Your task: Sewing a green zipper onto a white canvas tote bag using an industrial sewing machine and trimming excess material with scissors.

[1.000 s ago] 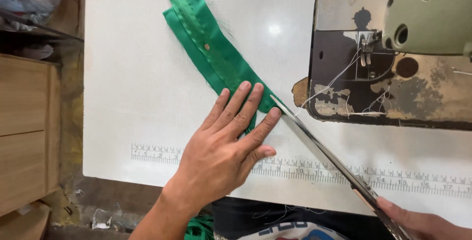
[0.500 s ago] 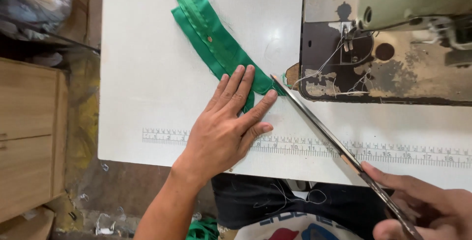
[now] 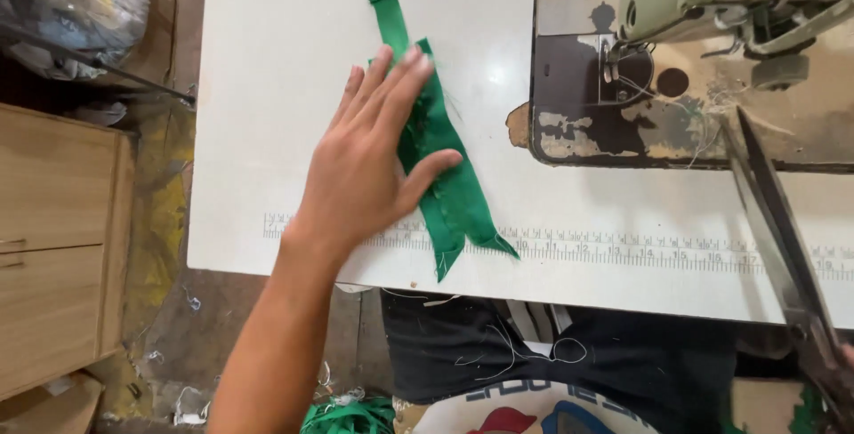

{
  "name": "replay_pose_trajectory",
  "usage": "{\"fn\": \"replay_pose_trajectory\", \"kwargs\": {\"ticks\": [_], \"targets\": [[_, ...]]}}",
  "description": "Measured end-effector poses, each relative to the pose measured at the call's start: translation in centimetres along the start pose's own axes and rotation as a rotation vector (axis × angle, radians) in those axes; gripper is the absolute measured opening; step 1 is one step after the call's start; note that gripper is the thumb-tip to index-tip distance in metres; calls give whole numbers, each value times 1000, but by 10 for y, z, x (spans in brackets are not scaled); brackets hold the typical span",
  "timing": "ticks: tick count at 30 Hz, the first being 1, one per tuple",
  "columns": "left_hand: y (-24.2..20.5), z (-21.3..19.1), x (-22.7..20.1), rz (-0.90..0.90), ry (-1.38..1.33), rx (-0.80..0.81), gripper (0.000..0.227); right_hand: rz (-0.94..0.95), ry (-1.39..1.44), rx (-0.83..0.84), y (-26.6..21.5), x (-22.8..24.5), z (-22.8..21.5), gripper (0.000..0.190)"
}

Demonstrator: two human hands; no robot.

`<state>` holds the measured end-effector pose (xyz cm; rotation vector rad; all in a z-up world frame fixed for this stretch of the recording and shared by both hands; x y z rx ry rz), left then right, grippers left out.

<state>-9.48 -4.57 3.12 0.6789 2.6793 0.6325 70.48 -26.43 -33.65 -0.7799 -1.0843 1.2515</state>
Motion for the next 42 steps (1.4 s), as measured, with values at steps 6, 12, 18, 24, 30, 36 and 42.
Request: {"fn": "replay_pose_trajectory", "kwargs": {"ticks": [6, 12, 18, 24, 30, 36, 42], "targets": [[-41, 28, -55, -82, 720, 453, 109, 1, -184, 504, 75, -103, -13, 61], [-78, 17, -117, -308, 532, 476, 132, 488, 93, 1074, 63, -102, 213, 89], [-82, 19, -118, -370, 449, 440, 139, 426, 348, -374, -53, 51, 381, 57], [-82, 21, -115, -390, 379, 418, 147, -358, 65, 788, -52, 60, 427, 131], [-80, 18, -113, -376, 364, 360, 143, -337, 40, 534, -63, 76, 430, 109], [-80, 19, -112, -378, 357, 347, 140, 144, 907, 948, -43, 71, 430, 44], [-79, 16, -113, -350, 415, 353, 143, -193, 209, 819, -88, 124, 492, 111]]}}
Point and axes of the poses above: each hand's wrist, its own y-axis towards the middle knuckle, its own z-axis out of the palm, x = y × z, the point moved 3 cm from there along y, towards the middle knuckle, and after that the axes turned 13 degrees about y, right-handed, at the moved point
